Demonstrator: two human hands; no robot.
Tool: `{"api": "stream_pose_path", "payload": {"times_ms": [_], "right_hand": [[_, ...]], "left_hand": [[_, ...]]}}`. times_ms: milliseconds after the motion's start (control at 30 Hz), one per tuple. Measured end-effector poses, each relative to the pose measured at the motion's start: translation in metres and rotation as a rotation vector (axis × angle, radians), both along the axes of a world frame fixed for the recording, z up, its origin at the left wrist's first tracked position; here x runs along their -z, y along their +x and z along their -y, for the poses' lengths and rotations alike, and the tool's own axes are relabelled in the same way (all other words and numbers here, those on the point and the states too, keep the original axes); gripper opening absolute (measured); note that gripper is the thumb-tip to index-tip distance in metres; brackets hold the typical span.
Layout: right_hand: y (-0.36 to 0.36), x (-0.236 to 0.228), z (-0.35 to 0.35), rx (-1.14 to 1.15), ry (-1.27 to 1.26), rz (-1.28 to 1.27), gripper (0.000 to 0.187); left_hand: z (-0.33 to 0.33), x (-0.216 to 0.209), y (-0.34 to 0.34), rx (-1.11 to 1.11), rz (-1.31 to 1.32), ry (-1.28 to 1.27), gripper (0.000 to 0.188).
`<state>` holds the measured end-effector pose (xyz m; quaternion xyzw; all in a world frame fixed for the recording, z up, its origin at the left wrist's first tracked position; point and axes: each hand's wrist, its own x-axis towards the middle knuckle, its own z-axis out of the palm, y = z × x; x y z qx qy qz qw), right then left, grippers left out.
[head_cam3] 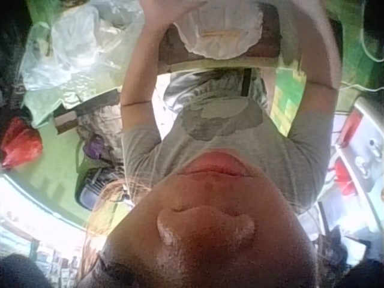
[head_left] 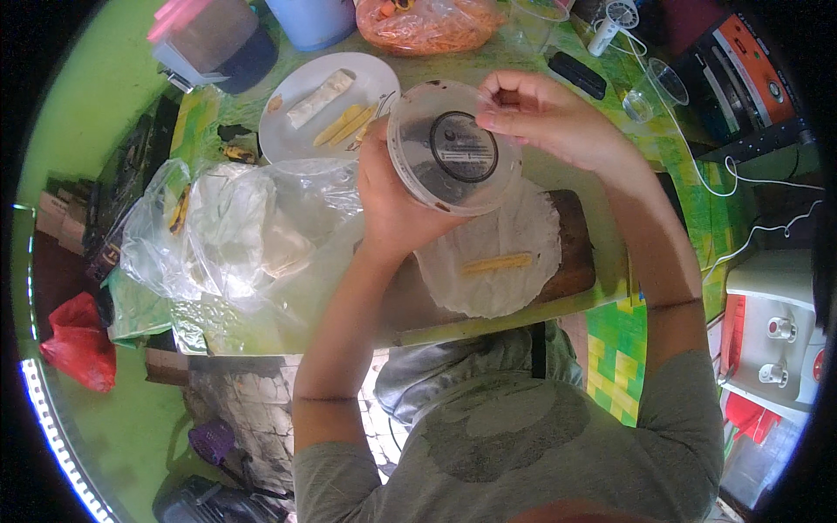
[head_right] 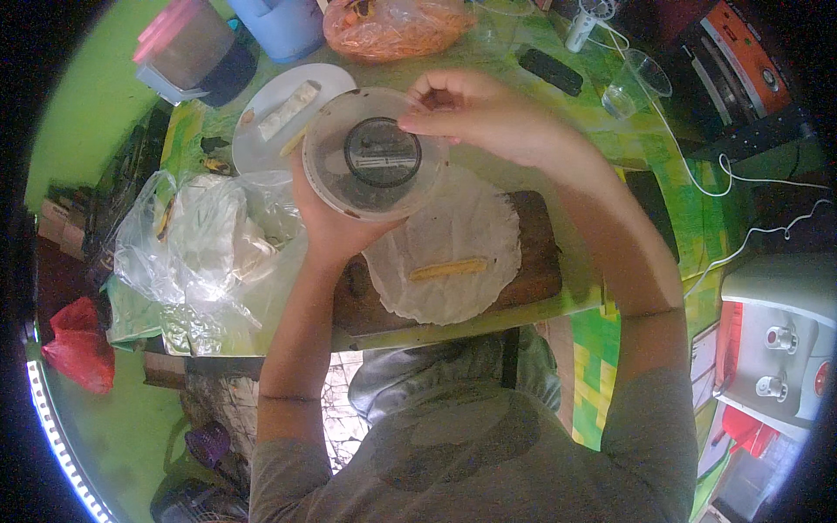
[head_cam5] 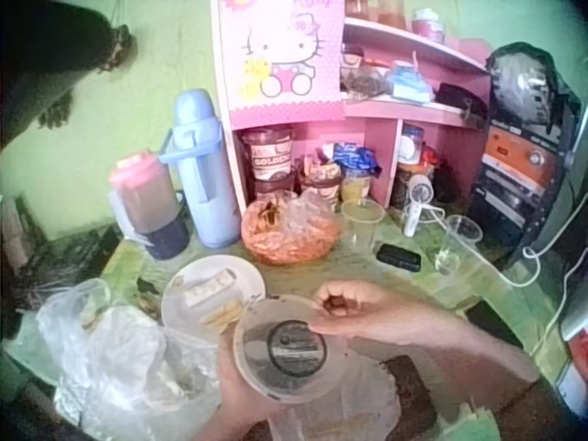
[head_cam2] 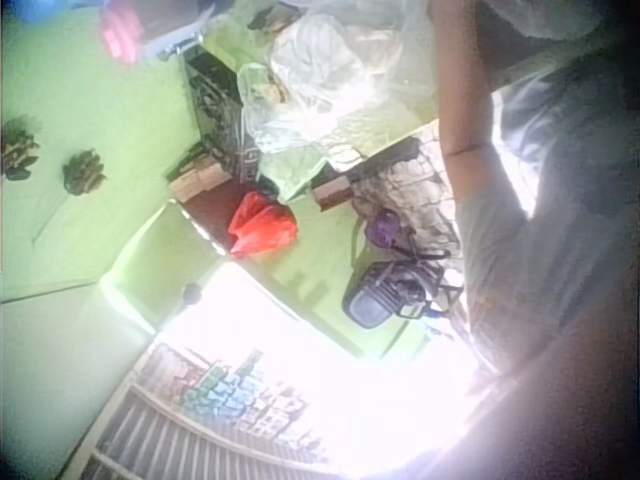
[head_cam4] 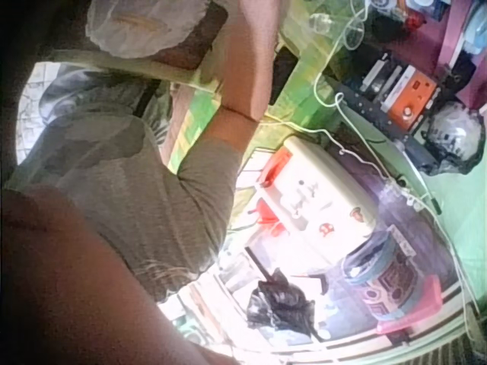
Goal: The person places yellow sticks onto a thin white sheet, adds a dark granular filling from a container using a spoon, and folds the sheet to enclose the filling. The process is repeated to form multiple wrapped units on a cluttered table.
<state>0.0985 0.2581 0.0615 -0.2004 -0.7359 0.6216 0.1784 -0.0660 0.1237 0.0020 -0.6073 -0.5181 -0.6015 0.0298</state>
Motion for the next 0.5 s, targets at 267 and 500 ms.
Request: {"api": "stream_pose_path", "payload": {"times_ms": [267, 500], "right_hand": [[0.011, -0.003, -0.009, 0.025, 0.130, 0.109, 0.028], [-0.001, -0.003, 0.003, 0.169, 0.429, 0.144, 0.034]], "left_hand": [[0.002, 0.006, 0.003, 0.033, -0.034, -0.115, 0.101], [0.008, -0.002, 0.012, -0.013, -0.144, -0.218, 0.093]]}}
